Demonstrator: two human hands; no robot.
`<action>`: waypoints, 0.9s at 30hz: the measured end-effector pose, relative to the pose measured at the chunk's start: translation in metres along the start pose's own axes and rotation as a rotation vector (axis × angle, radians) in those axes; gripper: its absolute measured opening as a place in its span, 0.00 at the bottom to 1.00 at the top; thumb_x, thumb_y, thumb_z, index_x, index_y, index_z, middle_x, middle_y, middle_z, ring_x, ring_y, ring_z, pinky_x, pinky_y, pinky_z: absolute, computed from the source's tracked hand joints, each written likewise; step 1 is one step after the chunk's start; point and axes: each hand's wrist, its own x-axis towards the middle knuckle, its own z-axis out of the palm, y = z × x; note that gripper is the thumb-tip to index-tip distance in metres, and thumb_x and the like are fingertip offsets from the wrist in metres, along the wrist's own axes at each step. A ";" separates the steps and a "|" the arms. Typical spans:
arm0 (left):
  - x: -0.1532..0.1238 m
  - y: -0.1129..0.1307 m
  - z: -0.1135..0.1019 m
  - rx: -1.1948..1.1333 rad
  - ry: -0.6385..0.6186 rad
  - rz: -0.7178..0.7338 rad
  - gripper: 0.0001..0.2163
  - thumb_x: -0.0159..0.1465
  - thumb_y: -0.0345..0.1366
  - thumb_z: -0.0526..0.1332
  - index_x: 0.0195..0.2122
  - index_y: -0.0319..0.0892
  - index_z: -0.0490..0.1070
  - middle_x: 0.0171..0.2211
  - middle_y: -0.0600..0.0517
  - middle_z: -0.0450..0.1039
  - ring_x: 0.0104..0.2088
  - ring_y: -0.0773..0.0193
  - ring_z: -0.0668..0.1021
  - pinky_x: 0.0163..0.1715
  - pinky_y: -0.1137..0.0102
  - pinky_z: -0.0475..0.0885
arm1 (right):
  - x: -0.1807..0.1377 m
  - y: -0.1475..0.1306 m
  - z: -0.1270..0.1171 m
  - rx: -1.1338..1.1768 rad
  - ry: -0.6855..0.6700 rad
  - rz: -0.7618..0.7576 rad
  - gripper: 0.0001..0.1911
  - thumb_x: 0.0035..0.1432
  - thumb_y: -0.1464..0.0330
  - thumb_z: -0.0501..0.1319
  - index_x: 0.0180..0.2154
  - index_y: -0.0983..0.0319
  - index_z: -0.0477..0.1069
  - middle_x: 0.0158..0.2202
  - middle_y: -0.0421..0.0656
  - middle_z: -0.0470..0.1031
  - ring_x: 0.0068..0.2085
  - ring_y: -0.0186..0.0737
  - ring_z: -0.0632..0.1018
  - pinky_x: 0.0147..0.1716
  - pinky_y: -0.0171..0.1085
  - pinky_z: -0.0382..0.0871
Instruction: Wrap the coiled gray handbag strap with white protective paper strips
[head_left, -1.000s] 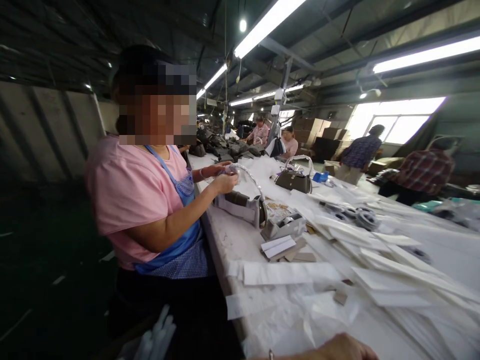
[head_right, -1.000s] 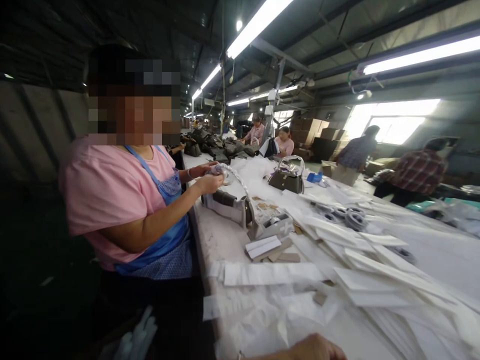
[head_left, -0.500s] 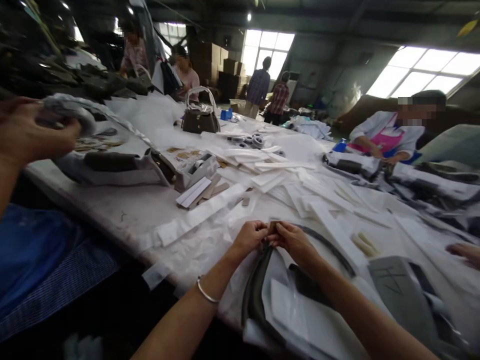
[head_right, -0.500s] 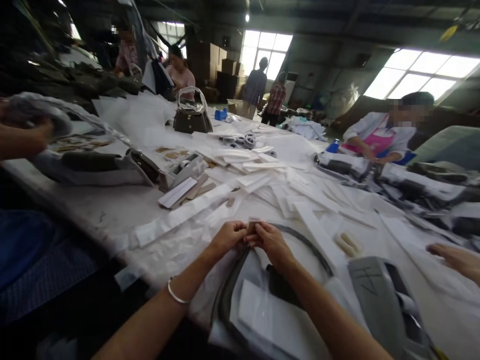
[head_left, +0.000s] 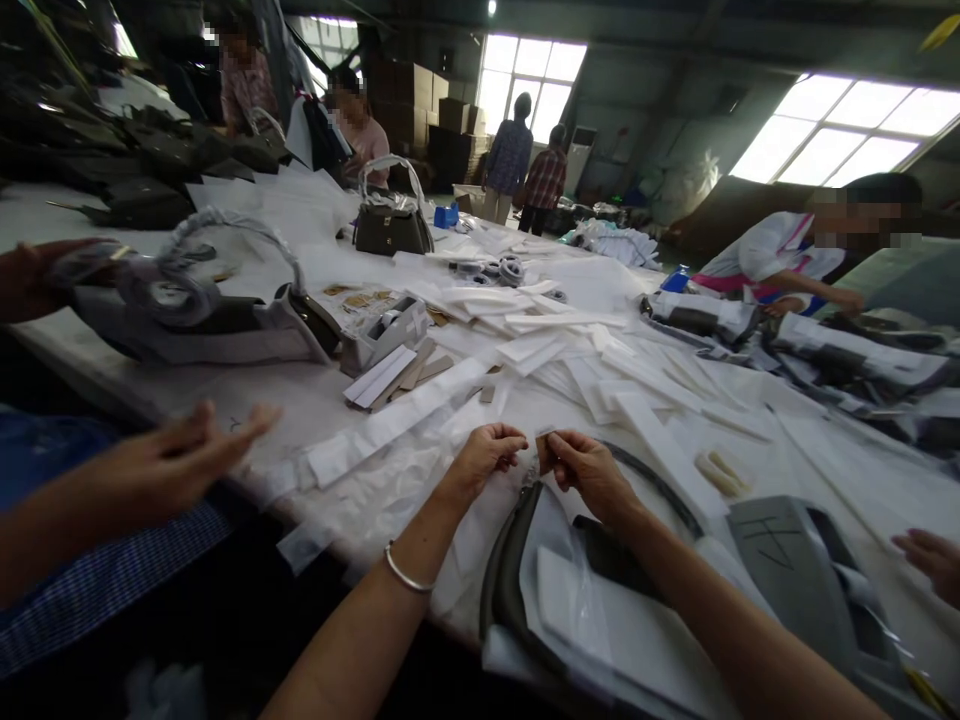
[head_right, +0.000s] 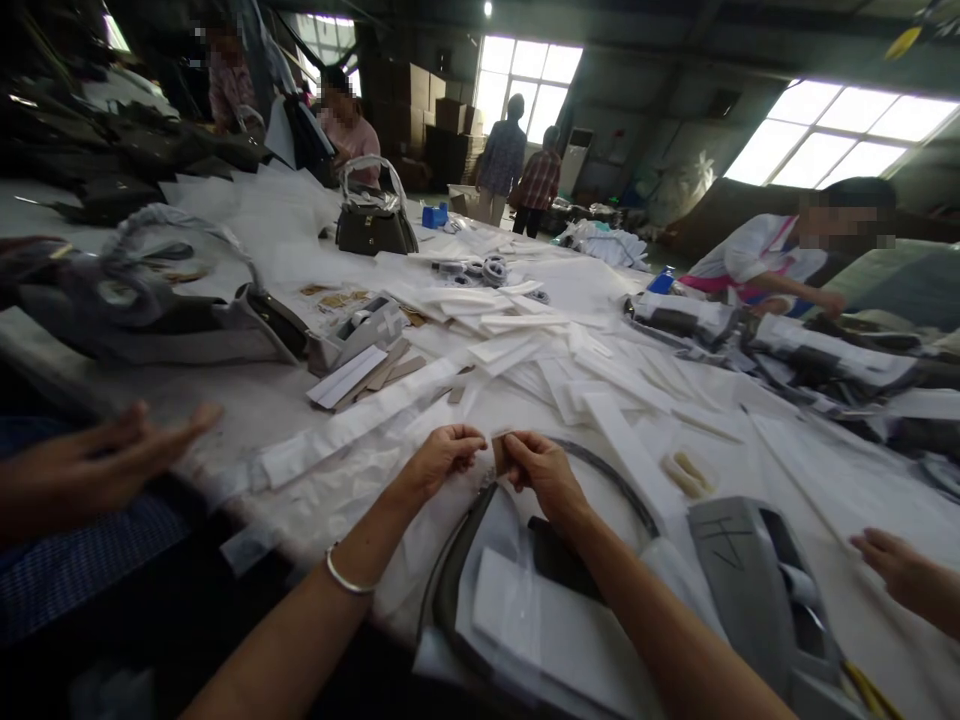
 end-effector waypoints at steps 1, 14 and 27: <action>0.000 0.001 -0.001 -0.021 0.004 -0.003 0.14 0.46 0.40 0.70 0.29 0.37 0.72 0.21 0.56 0.68 0.19 0.74 0.68 0.19 0.77 0.58 | -0.001 -0.003 -0.001 -0.087 -0.048 -0.023 0.21 0.47 0.52 0.70 0.32 0.64 0.76 0.22 0.39 0.75 0.17 0.28 0.68 0.13 0.28 0.60; -0.009 0.013 0.007 -0.026 0.072 0.210 0.13 0.55 0.41 0.65 0.37 0.39 0.69 0.37 0.49 0.77 0.25 0.72 0.75 0.25 0.75 0.62 | 0.015 -0.016 0.004 -0.728 -0.355 -0.095 0.09 0.52 0.64 0.63 0.31 0.60 0.81 0.23 0.38 0.76 0.22 0.31 0.69 0.20 0.29 0.63; -0.012 0.016 0.007 0.094 0.052 0.375 0.12 0.59 0.41 0.62 0.39 0.38 0.69 0.36 0.50 0.76 0.25 0.72 0.72 0.25 0.75 0.65 | 0.007 -0.017 0.019 -0.623 -0.272 -0.004 0.11 0.50 0.66 0.67 0.34 0.61 0.68 0.20 0.36 0.73 0.17 0.32 0.72 0.15 0.29 0.65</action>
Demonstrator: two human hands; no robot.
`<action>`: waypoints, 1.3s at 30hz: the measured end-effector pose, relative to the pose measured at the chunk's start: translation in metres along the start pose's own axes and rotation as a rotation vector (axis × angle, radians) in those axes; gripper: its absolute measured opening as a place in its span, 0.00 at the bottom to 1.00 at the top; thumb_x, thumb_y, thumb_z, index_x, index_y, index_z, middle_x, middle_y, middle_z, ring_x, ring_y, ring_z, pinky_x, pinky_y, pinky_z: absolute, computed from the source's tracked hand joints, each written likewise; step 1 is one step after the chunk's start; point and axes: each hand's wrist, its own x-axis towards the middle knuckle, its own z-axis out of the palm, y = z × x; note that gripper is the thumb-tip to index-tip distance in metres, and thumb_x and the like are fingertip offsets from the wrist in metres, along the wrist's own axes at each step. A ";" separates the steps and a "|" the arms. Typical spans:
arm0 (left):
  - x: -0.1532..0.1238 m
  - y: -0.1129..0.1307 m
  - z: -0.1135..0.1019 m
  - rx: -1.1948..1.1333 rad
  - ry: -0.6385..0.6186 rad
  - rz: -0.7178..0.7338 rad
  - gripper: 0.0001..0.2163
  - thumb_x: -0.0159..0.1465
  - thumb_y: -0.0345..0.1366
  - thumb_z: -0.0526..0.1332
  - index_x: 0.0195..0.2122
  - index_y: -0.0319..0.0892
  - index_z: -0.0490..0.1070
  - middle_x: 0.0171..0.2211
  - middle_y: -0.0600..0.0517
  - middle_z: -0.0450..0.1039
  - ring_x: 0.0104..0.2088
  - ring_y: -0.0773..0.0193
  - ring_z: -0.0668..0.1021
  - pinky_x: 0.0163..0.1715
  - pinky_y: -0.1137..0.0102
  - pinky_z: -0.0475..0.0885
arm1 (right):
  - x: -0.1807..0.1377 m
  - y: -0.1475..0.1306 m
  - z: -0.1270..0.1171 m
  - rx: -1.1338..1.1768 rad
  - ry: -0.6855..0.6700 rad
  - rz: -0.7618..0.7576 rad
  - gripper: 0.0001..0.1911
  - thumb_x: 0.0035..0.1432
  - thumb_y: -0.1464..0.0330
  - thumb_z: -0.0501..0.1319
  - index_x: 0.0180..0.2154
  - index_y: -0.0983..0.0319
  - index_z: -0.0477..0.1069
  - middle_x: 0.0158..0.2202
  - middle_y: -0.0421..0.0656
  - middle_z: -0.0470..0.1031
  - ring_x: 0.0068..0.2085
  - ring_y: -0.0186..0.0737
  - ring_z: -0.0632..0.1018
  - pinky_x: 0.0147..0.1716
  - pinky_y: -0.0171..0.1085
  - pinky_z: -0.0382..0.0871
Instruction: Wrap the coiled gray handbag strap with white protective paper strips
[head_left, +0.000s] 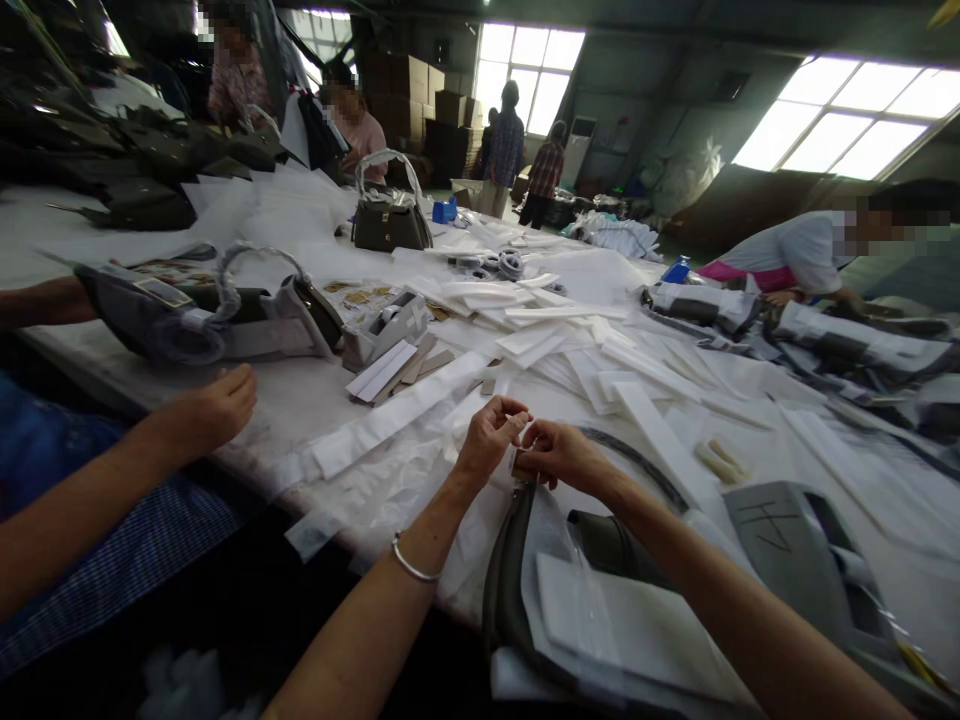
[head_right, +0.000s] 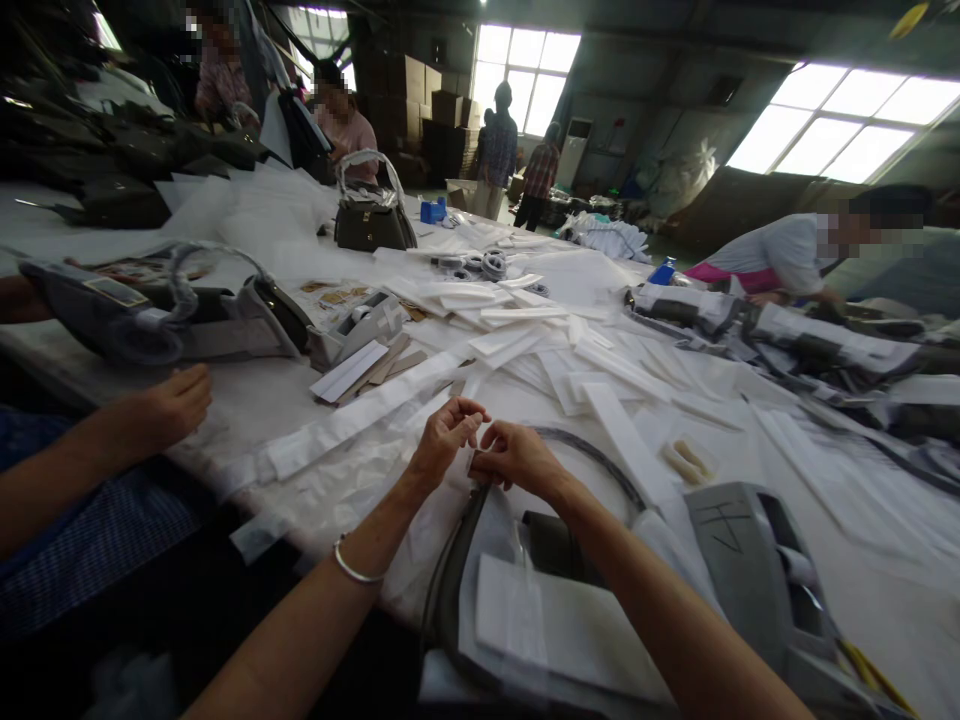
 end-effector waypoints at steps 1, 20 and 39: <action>-0.001 0.000 0.000 0.005 -0.001 0.009 0.12 0.59 0.41 0.62 0.39 0.38 0.69 0.35 0.50 0.76 0.24 0.72 0.71 0.25 0.75 0.66 | 0.000 -0.001 0.000 0.017 0.010 0.003 0.14 0.49 0.65 0.68 0.36 0.61 0.67 0.19 0.35 0.73 0.17 0.32 0.72 0.14 0.29 0.65; -0.001 -0.016 -0.003 0.299 -0.145 -0.308 0.14 0.60 0.42 0.62 0.42 0.41 0.68 0.42 0.47 0.75 0.19 0.67 0.78 0.11 0.77 0.62 | -0.009 0.023 -0.003 0.398 0.208 0.108 0.18 0.43 0.59 0.73 0.28 0.62 0.69 0.21 0.40 0.77 0.19 0.33 0.75 0.18 0.31 0.72; 0.006 -0.016 -0.008 0.307 -0.027 -0.145 0.05 0.50 0.36 0.58 0.25 0.41 0.69 0.25 0.55 0.68 0.28 0.68 0.70 0.30 0.74 0.66 | -0.008 0.025 -0.002 0.187 0.211 0.071 0.11 0.52 0.60 0.63 0.32 0.61 0.77 0.27 0.39 0.76 0.25 0.33 0.72 0.19 0.29 0.60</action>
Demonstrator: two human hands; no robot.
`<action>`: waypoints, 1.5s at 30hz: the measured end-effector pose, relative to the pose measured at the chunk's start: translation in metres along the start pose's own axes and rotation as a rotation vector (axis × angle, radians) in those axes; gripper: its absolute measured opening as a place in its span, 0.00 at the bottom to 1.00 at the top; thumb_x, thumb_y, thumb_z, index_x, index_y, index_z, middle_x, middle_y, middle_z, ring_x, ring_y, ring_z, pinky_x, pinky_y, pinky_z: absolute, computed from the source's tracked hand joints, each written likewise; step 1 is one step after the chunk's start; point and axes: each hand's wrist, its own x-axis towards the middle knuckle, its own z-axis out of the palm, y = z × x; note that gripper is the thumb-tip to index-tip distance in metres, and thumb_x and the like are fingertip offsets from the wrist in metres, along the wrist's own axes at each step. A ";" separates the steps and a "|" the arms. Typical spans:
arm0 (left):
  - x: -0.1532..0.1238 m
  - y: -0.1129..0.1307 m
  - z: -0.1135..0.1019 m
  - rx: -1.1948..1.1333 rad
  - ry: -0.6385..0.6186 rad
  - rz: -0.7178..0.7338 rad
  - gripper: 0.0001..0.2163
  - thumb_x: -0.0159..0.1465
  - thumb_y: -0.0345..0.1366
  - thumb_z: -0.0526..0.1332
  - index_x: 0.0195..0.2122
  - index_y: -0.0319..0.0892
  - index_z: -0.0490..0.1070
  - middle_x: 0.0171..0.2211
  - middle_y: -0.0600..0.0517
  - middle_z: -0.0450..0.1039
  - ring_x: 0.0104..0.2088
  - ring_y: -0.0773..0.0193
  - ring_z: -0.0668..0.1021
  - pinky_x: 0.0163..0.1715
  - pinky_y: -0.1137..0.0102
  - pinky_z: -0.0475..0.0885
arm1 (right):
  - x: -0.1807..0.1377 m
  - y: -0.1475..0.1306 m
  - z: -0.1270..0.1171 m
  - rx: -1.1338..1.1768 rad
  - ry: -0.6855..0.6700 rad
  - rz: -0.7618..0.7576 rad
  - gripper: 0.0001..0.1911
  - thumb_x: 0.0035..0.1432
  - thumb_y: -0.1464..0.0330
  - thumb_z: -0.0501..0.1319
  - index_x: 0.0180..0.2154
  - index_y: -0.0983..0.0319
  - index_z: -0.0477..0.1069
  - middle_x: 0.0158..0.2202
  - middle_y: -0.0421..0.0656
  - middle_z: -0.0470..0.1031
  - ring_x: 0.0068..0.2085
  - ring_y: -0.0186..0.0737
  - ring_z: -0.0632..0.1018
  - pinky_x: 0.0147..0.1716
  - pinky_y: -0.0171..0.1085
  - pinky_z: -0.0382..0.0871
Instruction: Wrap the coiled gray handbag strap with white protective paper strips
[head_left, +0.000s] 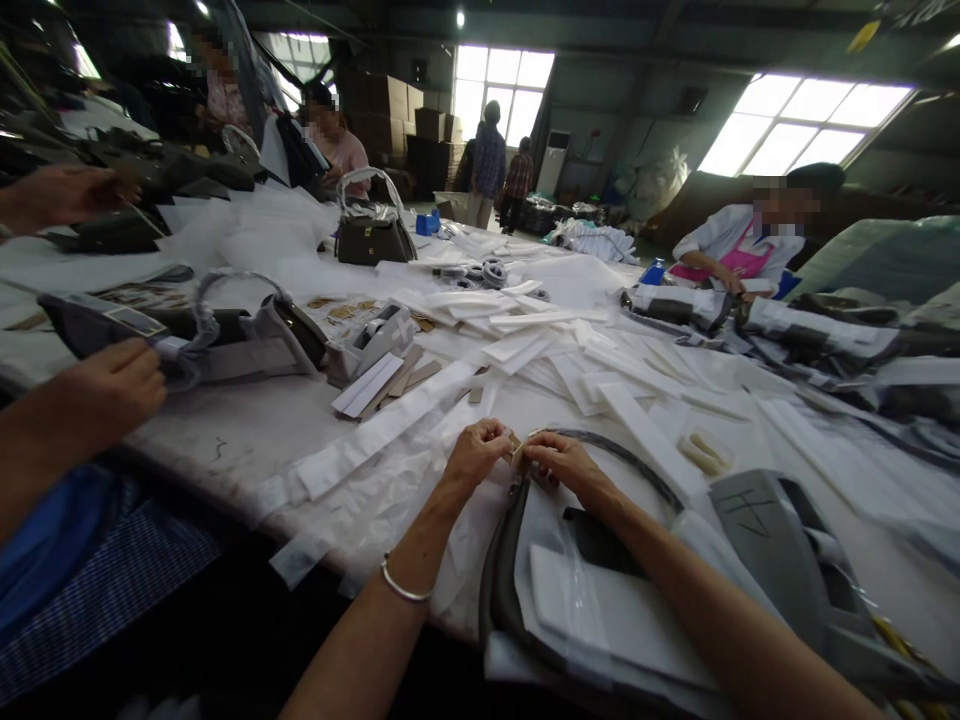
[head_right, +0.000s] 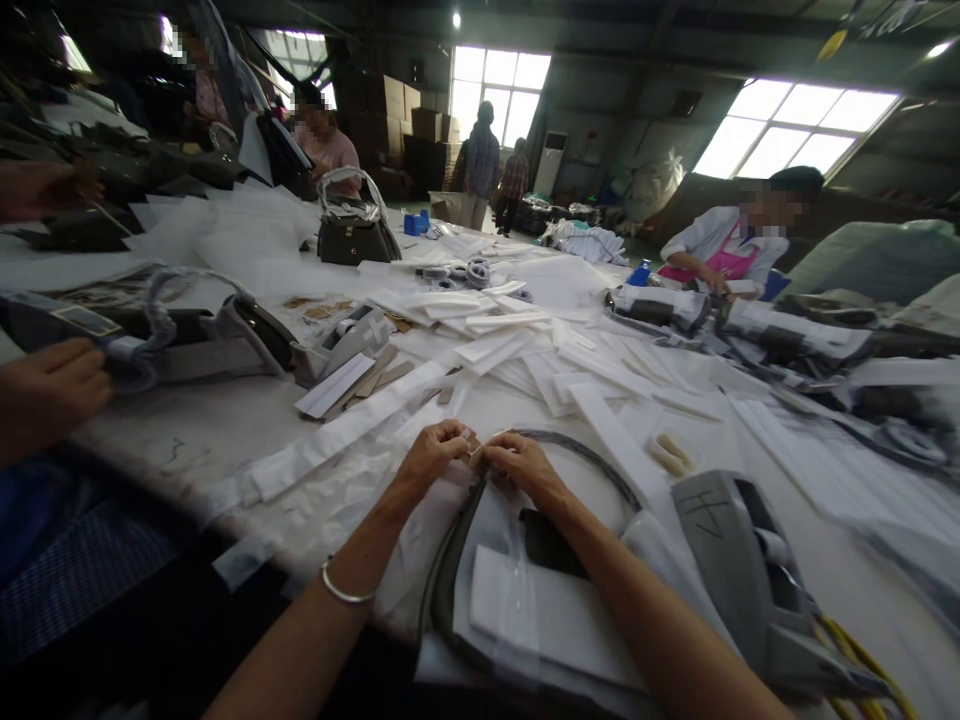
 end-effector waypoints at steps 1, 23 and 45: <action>0.000 -0.001 -0.001 -0.002 0.002 -0.008 0.04 0.50 0.35 0.58 0.24 0.41 0.68 0.24 0.55 0.67 0.27 0.68 0.69 0.29 0.74 0.65 | 0.000 0.001 0.000 0.007 -0.003 0.001 0.11 0.52 0.60 0.63 0.33 0.61 0.76 0.27 0.39 0.75 0.25 0.33 0.71 0.20 0.29 0.60; -0.002 0.010 -0.010 -0.452 0.021 -0.051 0.12 0.55 0.44 0.63 0.33 0.41 0.67 0.30 0.52 0.75 0.31 0.64 0.77 0.35 0.70 0.72 | 0.004 0.009 0.007 0.017 -0.019 -0.025 0.14 0.43 0.67 0.58 0.34 0.62 0.76 0.20 0.35 0.68 0.20 0.31 0.65 0.20 0.32 0.56; -0.007 0.003 -0.016 -0.385 -0.327 -0.011 0.29 0.60 0.63 0.56 0.43 0.38 0.70 0.33 0.46 0.76 0.23 0.64 0.78 0.25 0.70 0.72 | -0.024 0.012 -0.060 -0.443 0.099 -0.220 0.21 0.53 0.60 0.56 0.46 0.60 0.78 0.40 0.46 0.80 0.37 0.44 0.78 0.41 0.42 0.71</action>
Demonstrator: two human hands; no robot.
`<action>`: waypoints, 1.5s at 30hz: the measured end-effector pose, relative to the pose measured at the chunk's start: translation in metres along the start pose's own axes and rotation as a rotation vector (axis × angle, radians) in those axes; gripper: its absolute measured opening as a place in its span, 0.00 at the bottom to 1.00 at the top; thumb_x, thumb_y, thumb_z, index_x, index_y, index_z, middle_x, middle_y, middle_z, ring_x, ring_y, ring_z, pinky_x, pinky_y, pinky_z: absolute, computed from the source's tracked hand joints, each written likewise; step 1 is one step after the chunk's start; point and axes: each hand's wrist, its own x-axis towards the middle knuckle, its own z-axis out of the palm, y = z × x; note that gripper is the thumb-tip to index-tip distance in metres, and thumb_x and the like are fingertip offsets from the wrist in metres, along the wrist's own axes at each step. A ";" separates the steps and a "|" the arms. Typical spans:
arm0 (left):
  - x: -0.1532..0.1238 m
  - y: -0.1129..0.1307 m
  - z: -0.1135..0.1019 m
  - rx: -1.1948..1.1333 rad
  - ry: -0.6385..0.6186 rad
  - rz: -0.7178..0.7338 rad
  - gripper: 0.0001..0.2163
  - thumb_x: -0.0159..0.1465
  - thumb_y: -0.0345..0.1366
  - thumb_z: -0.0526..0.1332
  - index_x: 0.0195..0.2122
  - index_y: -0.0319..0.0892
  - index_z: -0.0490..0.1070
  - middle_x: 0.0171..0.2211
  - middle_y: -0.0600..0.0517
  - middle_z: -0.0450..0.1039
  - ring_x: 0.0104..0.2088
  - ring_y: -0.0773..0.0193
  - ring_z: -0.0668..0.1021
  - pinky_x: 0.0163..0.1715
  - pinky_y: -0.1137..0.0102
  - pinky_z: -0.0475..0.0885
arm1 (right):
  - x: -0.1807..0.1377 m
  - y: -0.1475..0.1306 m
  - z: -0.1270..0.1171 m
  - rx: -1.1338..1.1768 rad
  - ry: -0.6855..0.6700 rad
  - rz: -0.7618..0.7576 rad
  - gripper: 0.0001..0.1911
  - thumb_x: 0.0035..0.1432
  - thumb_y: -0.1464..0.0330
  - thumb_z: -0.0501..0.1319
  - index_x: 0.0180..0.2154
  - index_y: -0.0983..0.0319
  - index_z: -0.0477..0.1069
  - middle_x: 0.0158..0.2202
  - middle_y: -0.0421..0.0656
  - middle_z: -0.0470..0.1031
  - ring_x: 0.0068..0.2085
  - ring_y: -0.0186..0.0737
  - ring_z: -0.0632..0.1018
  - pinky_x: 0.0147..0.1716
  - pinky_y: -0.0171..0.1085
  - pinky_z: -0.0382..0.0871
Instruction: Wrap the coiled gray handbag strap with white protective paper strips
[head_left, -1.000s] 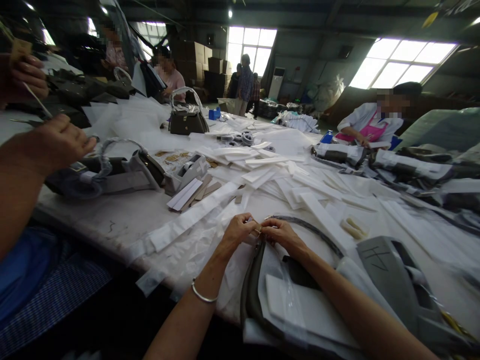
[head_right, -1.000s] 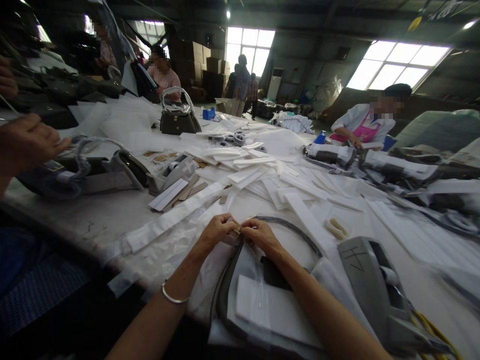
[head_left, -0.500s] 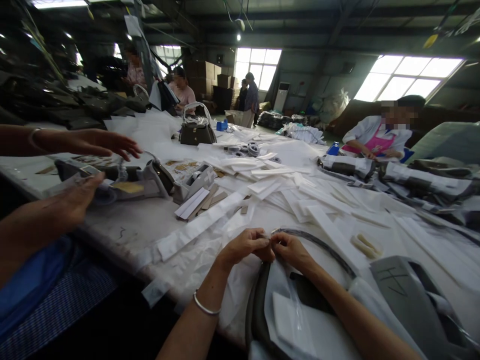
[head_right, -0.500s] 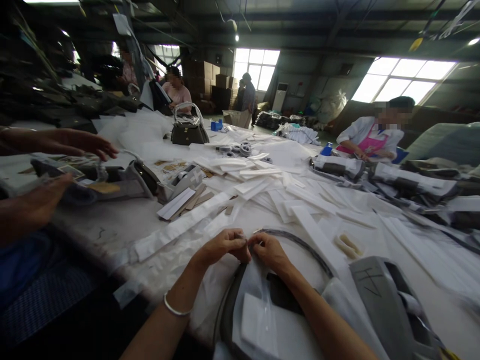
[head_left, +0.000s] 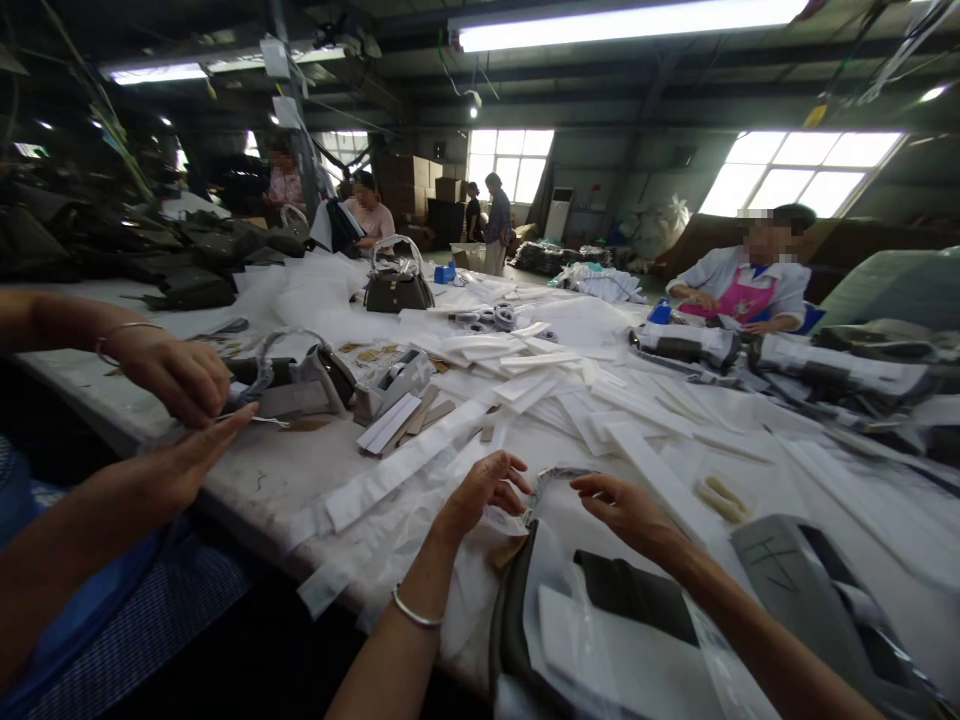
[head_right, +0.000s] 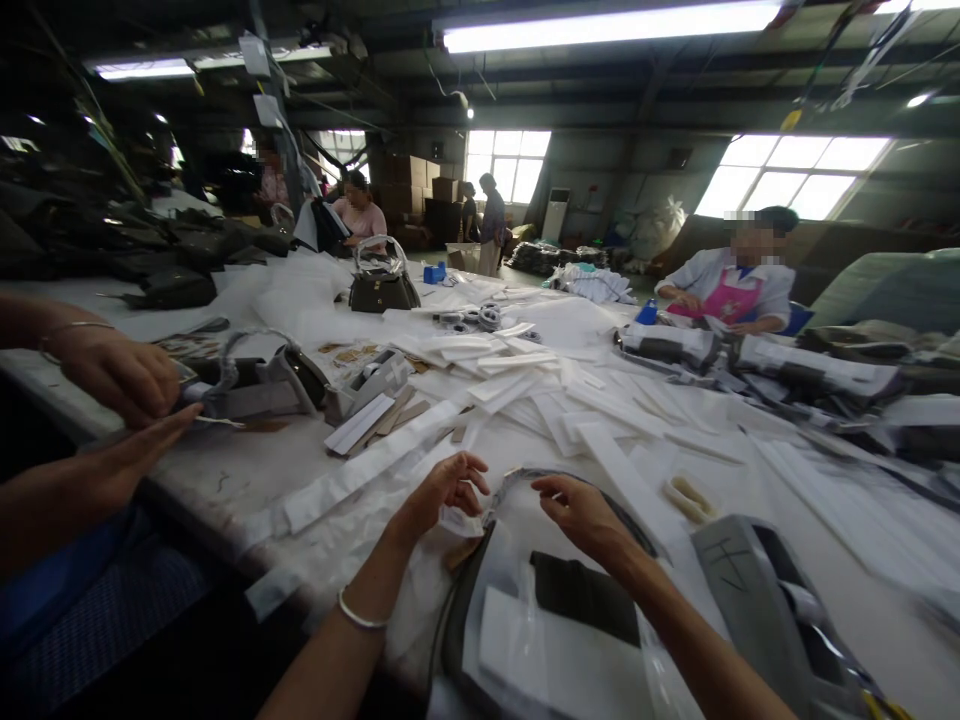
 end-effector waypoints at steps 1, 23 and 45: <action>0.001 0.000 0.000 -0.018 0.035 0.019 0.29 0.60 0.63 0.57 0.42 0.38 0.70 0.32 0.47 0.76 0.24 0.64 0.78 0.26 0.69 0.73 | -0.005 0.007 -0.007 -0.044 0.007 -0.001 0.21 0.53 0.60 0.56 0.45 0.60 0.78 0.42 0.47 0.80 0.40 0.45 0.79 0.43 0.43 0.71; 0.003 -0.002 -0.001 -0.138 0.184 0.088 0.27 0.57 0.62 0.63 0.37 0.37 0.72 0.30 0.48 0.75 0.27 0.64 0.77 0.31 0.69 0.71 | -0.012 0.034 -0.001 -0.278 0.107 -0.103 0.18 0.63 0.60 0.53 0.46 0.60 0.77 0.48 0.49 0.78 0.50 0.51 0.78 0.54 0.49 0.68; 0.310 0.130 -0.128 1.086 0.453 0.215 0.06 0.60 0.34 0.61 0.36 0.40 0.75 0.52 0.39 0.72 0.60 0.44 0.66 0.62 0.51 0.54 | 0.057 0.100 0.063 -0.585 0.401 -0.715 0.38 0.65 0.53 0.56 0.70 0.54 0.45 0.57 0.43 0.74 0.55 0.50 0.77 0.55 0.47 0.71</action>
